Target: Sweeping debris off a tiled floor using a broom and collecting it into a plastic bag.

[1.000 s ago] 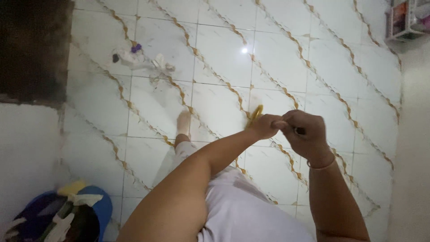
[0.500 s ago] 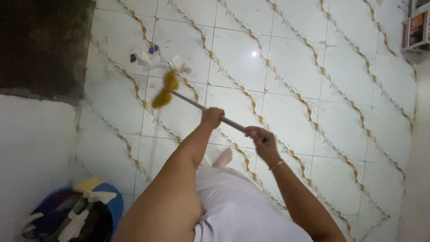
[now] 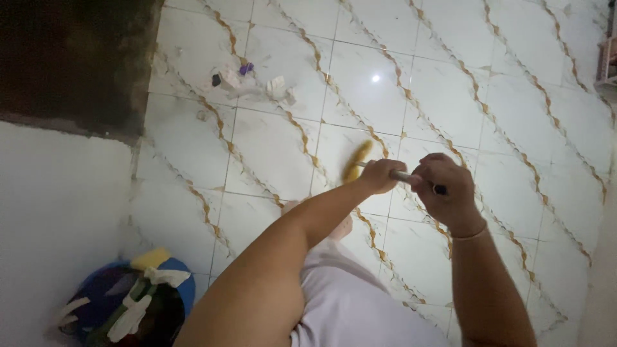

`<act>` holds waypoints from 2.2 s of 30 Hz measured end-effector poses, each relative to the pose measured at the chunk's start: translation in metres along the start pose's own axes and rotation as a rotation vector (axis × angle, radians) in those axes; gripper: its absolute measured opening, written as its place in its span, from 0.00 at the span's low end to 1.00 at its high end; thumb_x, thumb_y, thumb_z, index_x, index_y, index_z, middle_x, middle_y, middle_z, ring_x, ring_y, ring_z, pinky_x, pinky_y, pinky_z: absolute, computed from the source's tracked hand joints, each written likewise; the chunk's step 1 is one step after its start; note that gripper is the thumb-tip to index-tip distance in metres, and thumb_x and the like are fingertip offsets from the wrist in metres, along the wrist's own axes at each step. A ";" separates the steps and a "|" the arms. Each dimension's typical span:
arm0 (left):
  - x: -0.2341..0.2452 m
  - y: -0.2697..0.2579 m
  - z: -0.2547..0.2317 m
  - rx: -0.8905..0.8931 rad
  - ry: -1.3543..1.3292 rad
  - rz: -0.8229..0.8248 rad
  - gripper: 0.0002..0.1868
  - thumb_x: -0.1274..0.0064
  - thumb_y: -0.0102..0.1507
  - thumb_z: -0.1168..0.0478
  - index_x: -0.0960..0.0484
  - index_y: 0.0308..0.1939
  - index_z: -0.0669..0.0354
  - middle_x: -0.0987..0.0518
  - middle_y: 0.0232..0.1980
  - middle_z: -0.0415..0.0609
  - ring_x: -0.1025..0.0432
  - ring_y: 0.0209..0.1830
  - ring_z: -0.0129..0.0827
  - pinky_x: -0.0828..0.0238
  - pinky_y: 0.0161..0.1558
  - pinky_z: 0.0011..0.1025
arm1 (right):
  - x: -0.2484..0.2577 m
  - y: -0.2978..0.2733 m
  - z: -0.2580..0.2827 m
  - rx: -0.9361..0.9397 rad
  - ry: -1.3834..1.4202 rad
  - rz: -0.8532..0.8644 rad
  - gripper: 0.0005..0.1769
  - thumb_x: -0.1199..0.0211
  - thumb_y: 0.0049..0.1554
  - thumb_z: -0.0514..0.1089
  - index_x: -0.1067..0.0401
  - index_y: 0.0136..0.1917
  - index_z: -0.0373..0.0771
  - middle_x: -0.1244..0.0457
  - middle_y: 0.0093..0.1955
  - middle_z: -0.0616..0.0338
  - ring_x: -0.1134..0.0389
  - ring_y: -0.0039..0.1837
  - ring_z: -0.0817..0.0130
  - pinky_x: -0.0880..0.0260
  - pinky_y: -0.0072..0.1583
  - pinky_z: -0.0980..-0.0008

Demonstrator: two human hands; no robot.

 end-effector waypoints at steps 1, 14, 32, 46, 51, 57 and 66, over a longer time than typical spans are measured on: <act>0.006 -0.007 0.020 0.005 -0.003 -0.005 0.08 0.48 0.65 0.49 0.20 0.34 0.41 0.16 0.36 0.44 0.21 0.43 0.45 0.35 0.48 0.53 | -0.016 -0.006 -0.008 0.002 0.002 0.007 0.09 0.36 0.56 0.38 0.27 0.34 0.35 0.34 0.33 0.54 0.30 0.42 0.63 0.29 0.46 0.60; 0.097 -0.034 0.201 0.141 0.479 -0.170 0.02 0.45 0.57 0.58 0.19 0.31 0.48 0.18 0.34 0.52 0.23 0.39 0.53 0.30 0.41 0.54 | -0.136 -0.041 -0.078 -0.369 0.573 -0.257 0.18 0.54 0.69 0.37 0.26 0.44 0.29 0.29 0.46 0.49 0.28 0.45 0.66 0.24 0.52 0.63; 0.043 -0.023 0.102 0.019 0.167 -0.008 0.04 0.49 0.58 0.58 0.20 0.30 0.46 0.18 0.33 0.49 0.23 0.39 0.53 0.33 0.42 0.54 | -0.076 -0.015 -0.026 0.023 0.300 -0.265 0.15 0.41 0.66 0.37 0.30 0.36 0.38 0.35 0.33 0.58 0.33 0.38 0.70 0.28 0.62 0.57; 0.068 0.006 0.030 -0.039 0.323 -0.147 0.06 0.50 0.59 0.59 0.18 0.31 0.48 0.18 0.31 0.51 0.22 0.34 0.51 0.30 0.39 0.53 | 0.007 -0.021 -0.060 -0.036 0.690 -0.453 0.18 0.45 0.76 0.43 0.27 0.43 0.41 0.31 0.36 0.54 0.29 0.36 0.67 0.23 0.57 0.58; 0.035 0.040 -0.032 -0.174 0.094 -0.008 0.06 0.52 0.61 0.57 0.18 0.33 0.43 0.17 0.31 0.44 0.21 0.36 0.46 0.34 0.41 0.52 | 0.011 0.026 -0.012 0.000 0.101 -0.230 0.17 0.43 0.70 0.38 0.28 0.37 0.42 0.36 0.30 0.62 0.34 0.32 0.72 0.30 0.64 0.59; 0.030 0.069 0.077 -0.056 -0.136 -0.117 0.05 0.50 0.57 0.57 0.20 0.35 0.46 0.19 0.36 0.49 0.22 0.40 0.47 0.27 0.43 0.48 | -0.037 0.065 -0.049 0.021 0.216 0.160 0.15 0.32 0.57 0.42 0.30 0.33 0.34 0.39 0.29 0.58 0.37 0.34 0.70 0.28 0.62 0.59; 0.141 0.067 0.170 0.213 0.558 -0.328 0.05 0.41 0.50 0.64 0.14 0.27 0.46 0.15 0.32 0.45 0.22 0.41 0.46 0.32 0.43 0.56 | -0.126 0.036 -0.182 -0.354 0.624 0.059 0.15 0.44 0.65 0.45 0.22 0.49 0.33 0.29 0.44 0.55 0.32 0.45 0.70 0.29 0.48 0.68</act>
Point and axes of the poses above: each hand's wrist, its own y-axis towards the middle knuckle, its own x-axis out of the back of the hand, z = x × y, the point moved 5 cm from there along y, towards the middle knuckle
